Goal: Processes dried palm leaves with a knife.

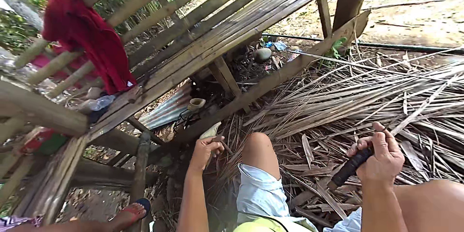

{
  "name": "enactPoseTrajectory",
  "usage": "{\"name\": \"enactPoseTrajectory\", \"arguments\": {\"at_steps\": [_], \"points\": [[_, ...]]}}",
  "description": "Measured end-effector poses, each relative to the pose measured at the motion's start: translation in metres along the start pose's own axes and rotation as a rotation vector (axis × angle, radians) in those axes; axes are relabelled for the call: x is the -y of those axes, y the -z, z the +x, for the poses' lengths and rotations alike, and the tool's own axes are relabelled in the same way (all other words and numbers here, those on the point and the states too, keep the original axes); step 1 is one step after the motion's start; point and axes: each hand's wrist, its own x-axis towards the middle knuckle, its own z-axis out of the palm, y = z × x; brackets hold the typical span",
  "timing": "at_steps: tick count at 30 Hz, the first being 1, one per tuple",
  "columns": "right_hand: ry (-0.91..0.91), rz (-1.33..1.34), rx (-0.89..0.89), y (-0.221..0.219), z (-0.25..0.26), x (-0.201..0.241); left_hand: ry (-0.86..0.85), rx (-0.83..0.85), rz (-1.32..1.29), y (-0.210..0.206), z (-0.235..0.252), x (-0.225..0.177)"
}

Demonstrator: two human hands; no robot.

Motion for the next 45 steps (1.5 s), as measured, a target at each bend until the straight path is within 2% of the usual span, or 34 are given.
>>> {"name": "enactPoseTrajectory", "arguments": {"at_steps": [2, 4, 6, 10, 12, 14, 19, 23, 28, 32, 33, 35, 37, 39, 40, 43, 45], "points": [[0.01, -0.023, 0.084, -0.006, -0.005, 0.003, -0.126, -0.046, -0.158, -0.01, 0.005, 0.002], [-0.046, -0.074, 0.17, -0.017, -0.013, 0.0, -0.197, -0.062, -0.172, -0.03, 0.012, 0.001], [-0.182, -0.07, 0.338, -0.026, -0.026, -0.006, -0.136, -0.072, -0.089, -0.058, 0.02, -0.004], [-0.566, 0.104, 0.868, -0.048, -0.059, -0.017, -0.013, -0.042, -0.112, -0.122, 0.036, -0.01], [-0.679, 0.142, 1.004, -0.06, -0.075, -0.024, 0.005, -0.049, -0.103, -0.149, 0.04, -0.016], [-0.682, 0.208, 0.977, -0.064, -0.084, -0.034, 0.011, -0.054, -0.073, -0.169, 0.043, -0.021], [-0.564, 0.253, 0.667, -0.058, -0.076, -0.058, 0.027, -0.105, -0.106, -0.198, 0.059, -0.004], [-0.57, 0.391, 0.531, -0.063, -0.078, -0.058, 0.067, -0.016, -0.115, -0.215, 0.044, -0.013], [-0.682, 0.689, 0.494, -0.055, -0.065, -0.051, 0.1, 0.081, -0.131, -0.228, 0.026, -0.009], [-0.671, 0.633, 0.565, -0.041, -0.048, -0.051, 0.267, 0.127, -0.344, -0.237, 0.019, -0.007], [-0.659, 0.568, 0.578, -0.038, -0.043, -0.051, 0.294, 0.174, -0.296, -0.234, 0.016, -0.008], [-0.626, 0.453, 0.541, -0.03, -0.035, -0.05, 0.237, 0.292, 0.049, -0.222, 0.01, -0.013], [-0.596, 0.427, 0.444, -0.021, -0.027, -0.048, 0.016, 0.269, 0.409, -0.214, -0.002, -0.012], [-0.565, 0.439, 0.432, -0.012, -0.018, -0.048, -0.329, 0.082, 0.635, -0.214, -0.005, 0.004], [-0.555, 0.438, 0.421, -0.009, -0.015, -0.046, -0.413, 0.072, 0.741, -0.213, -0.001, 0.007], [-0.522, 0.469, 0.426, -0.004, -0.012, -0.036, -0.312, 0.367, 0.88, -0.21, 0.02, 0.003], [-0.483, 0.473, 0.436, -0.005, -0.011, -0.027, -0.325, 0.463, 0.856, -0.214, 0.035, 0.01]]}}
